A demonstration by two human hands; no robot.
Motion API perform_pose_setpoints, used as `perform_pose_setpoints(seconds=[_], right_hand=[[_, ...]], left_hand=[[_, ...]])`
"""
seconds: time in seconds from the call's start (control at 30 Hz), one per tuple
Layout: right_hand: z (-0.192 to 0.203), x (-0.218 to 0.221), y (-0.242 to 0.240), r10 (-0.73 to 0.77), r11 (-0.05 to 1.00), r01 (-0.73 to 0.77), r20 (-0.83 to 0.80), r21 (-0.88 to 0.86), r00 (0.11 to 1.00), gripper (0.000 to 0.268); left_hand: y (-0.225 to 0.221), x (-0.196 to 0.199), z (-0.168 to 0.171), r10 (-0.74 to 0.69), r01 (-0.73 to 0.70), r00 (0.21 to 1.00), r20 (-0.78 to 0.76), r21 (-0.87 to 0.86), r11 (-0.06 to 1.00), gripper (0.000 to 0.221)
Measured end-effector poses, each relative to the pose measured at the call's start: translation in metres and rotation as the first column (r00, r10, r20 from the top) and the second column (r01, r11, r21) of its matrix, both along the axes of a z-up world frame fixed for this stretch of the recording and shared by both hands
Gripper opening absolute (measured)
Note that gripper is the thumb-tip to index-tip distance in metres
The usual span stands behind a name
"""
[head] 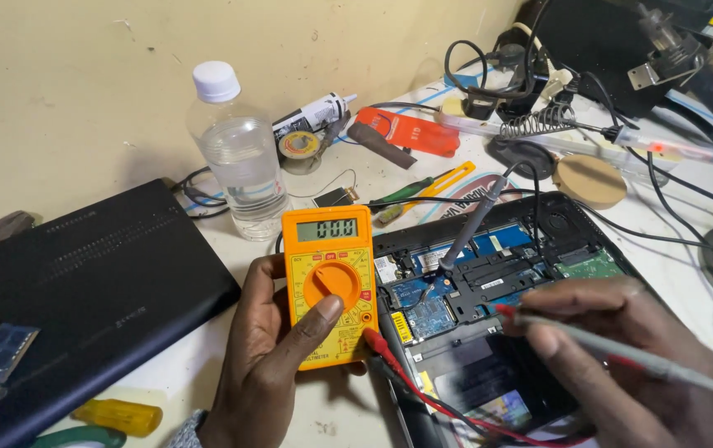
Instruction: Using a digital multimeter to test various components on an open laptop motherboard for hardware issues.
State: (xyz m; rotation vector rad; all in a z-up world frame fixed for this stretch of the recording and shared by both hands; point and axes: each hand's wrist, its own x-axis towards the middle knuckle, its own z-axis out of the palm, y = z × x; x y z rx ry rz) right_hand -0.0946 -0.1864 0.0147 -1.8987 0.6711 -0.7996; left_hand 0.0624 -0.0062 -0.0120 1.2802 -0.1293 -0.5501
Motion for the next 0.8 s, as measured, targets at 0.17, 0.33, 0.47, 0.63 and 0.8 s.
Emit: perform_pose_setpoints(seconds=[0.17, 0.33, 0.47, 0.63, 0.8], right_hand=[[-0.039, -0.008, -0.004, 0.204, 0.908, -0.214, -0.066, -0.36, 0.977, 0.023], [-0.058, -0.007, -0.007, 0.324, 0.835, -0.291, -0.011, -0.467, 0.946, 0.023], [-0.041, 0.004, -0.005, 0.262, 0.864, -0.228, 0.014, -0.448, 0.965, 0.024], [-0.031, 0.016, -0.014, 0.232, 0.901, -0.235, -0.053, -0.364, 0.971, 0.019], [-0.037, 0.02, -0.014, 0.339, 0.888, -0.317, 0.007, -0.333, 0.941, 0.011]], left_hand=[[0.0, -0.001, -0.007, -0.011, 0.018, 0.997, 0.075, -0.089, 0.996, 0.053], [-0.002, -0.002, -0.004, -0.063, 0.069, 0.996, 0.062, -0.104, 0.992, 0.075], [-0.003, -0.002, -0.011, -0.079, 0.086, 0.995, 0.067, -0.113, 0.99, 0.067], [-0.002, -0.003, -0.02, -0.056, 0.082, 0.986, 0.156, -0.168, 0.982, 0.061], [-0.004, -0.004, -0.018, 0.009, 0.003, 0.995, 0.097, -0.119, 0.993, 0.064]])
